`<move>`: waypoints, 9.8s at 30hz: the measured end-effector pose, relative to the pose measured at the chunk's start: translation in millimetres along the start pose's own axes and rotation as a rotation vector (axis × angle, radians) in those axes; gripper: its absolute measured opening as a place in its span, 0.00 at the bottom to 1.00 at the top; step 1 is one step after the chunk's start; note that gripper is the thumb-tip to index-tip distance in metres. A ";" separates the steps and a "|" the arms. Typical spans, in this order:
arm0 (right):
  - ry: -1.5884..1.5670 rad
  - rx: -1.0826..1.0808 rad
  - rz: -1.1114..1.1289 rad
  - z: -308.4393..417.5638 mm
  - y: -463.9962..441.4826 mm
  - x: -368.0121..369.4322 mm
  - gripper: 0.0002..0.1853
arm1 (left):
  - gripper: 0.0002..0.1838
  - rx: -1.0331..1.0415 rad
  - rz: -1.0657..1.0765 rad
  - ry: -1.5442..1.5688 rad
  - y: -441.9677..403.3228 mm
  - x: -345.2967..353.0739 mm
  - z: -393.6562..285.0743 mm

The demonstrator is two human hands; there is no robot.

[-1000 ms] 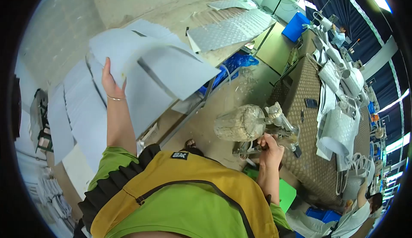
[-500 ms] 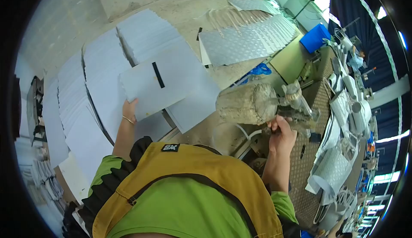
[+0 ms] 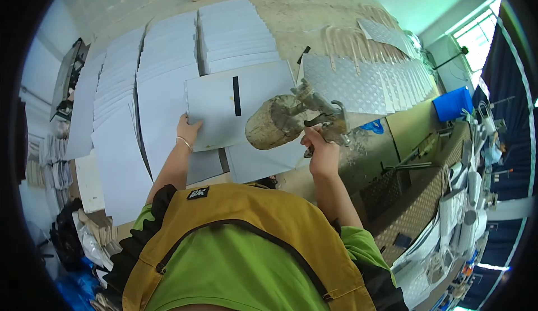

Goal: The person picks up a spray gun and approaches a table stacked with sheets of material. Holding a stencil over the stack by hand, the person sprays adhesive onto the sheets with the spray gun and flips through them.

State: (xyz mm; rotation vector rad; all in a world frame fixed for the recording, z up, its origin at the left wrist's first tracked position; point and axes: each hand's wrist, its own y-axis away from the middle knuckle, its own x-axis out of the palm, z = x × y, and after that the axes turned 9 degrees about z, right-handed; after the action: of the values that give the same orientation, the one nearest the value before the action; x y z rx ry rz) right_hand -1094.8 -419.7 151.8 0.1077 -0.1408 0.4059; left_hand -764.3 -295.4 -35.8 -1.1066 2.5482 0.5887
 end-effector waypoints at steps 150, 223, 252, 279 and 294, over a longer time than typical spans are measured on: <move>0.445 -0.223 0.458 -66.6 -42.5 -21.2 0.27 | 0.46 0.807 0.469 -0.077 73.7 108.1 -132.1; 0.284 0.105 0.245 -9.6 6.4 4.9 0.08 | 0.50 0.148 0.553 -1.254 15.2 82.8 -125.7; 0.238 0.096 0.212 -8.4 10.9 12.5 0.09 | 0.47 0.391 0.353 -1.108 24.5 74.1 -82.6; 0.170 0.071 0.264 -1.3 -27.1 47.0 0.08 | 0.46 0.382 0.378 -1.006 28.0 70.1 -83.4; 0.173 0.037 0.231 6.8 -58.1 62.6 0.11 | 0.45 0.373 0.378 -1.006 28.2 70.6 -85.1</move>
State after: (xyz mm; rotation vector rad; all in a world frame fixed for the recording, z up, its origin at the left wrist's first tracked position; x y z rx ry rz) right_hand -1015.5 -449.6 164.0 0.0928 0.0259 0.6460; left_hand -841.0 -362.7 15.4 -0.0972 1.8254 0.5291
